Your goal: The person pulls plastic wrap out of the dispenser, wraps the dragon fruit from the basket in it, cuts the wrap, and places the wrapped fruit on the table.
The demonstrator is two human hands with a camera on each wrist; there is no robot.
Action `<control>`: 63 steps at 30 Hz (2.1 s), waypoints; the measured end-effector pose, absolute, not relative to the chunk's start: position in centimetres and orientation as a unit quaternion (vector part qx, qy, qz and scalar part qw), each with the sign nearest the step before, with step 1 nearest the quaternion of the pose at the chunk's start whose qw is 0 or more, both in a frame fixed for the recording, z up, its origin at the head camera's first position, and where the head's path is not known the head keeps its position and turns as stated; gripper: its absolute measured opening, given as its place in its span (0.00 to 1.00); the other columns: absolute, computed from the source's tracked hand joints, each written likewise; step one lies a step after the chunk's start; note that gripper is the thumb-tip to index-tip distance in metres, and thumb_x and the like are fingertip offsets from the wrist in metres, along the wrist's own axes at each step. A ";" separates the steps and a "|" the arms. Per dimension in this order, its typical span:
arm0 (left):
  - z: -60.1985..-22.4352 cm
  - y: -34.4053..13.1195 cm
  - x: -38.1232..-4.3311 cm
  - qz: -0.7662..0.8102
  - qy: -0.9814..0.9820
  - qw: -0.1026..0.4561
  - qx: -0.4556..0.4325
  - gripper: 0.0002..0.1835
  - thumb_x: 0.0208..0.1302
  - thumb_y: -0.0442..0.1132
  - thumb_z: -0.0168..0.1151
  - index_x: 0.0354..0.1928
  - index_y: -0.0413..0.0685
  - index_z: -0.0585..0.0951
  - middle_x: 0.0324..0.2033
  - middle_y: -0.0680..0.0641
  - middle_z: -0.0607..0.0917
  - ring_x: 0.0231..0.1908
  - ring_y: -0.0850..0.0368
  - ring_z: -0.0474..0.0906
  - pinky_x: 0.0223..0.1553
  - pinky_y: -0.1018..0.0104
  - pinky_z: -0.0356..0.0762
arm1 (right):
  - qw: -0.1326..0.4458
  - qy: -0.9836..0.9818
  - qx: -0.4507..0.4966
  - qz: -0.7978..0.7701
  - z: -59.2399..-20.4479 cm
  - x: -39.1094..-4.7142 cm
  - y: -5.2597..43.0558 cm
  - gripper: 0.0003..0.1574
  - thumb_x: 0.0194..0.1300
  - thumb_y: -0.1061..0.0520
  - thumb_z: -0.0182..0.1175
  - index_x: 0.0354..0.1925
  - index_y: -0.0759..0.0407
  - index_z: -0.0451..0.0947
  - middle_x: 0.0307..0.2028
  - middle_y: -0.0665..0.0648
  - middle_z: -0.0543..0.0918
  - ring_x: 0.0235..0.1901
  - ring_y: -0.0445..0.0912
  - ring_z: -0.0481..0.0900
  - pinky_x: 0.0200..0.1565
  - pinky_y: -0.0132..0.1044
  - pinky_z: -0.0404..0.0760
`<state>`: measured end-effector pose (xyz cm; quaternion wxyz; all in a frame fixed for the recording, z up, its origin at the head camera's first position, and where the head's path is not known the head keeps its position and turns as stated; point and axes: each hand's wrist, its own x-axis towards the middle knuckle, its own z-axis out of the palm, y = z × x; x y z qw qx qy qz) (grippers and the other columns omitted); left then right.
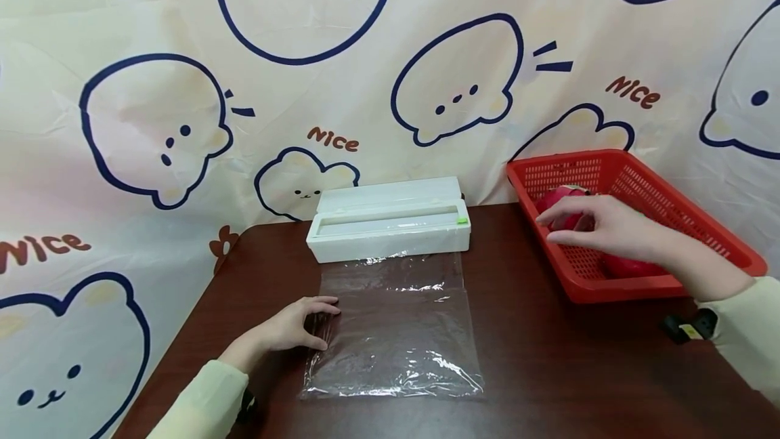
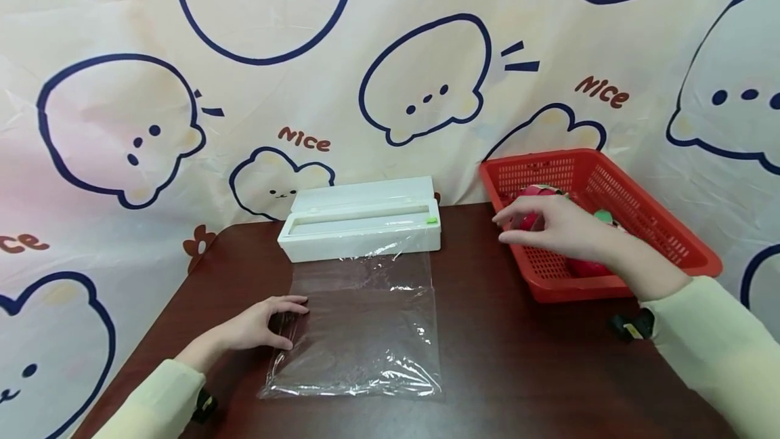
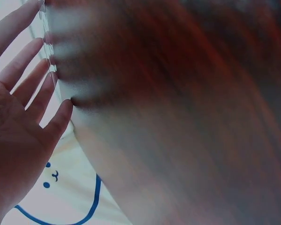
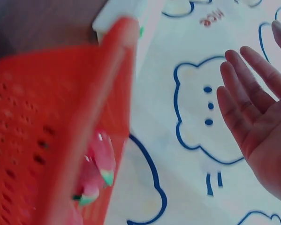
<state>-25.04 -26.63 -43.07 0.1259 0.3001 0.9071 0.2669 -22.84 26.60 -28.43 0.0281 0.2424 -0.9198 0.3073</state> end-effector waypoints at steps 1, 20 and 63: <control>-43.1 -26.6 -25.1 0.266 0.907 0.126 0.301 0.31 0.43 0.44 0.72 0.53 0.50 0.75 0.60 0.48 0.67 0.59 0.45 0.58 0.53 0.46 0.59 | 0.030 -0.921 0.236 0.309 -28.2 -23.0 26.9 0.27 0.50 0.45 0.66 0.50 0.42 0.74 0.46 0.48 0.77 0.42 0.45 0.75 0.37 0.39 0.78; -43.3 -26.7 -24.7 0.273 0.904 0.136 0.301 0.31 0.44 0.45 0.72 0.54 0.50 0.75 0.60 0.47 0.66 0.60 0.45 0.57 0.54 0.44 0.57 | 0.016 -0.947 0.145 0.285 -26.8 -26.2 33.2 0.36 0.54 0.46 0.64 0.58 0.56 0.66 0.52 0.63 0.71 0.52 0.58 0.65 0.43 0.61 0.69; -43.4 -26.9 -25.3 0.271 0.902 0.120 0.315 0.31 0.45 0.45 0.71 0.54 0.49 0.74 0.61 0.47 0.65 0.60 0.46 0.57 0.54 0.46 0.57 | -0.055 -0.964 0.096 0.244 -35.8 -27.4 39.5 0.51 0.46 0.40 0.67 0.61 0.59 0.58 0.55 0.73 0.61 0.49 0.67 0.61 0.38 0.60 0.72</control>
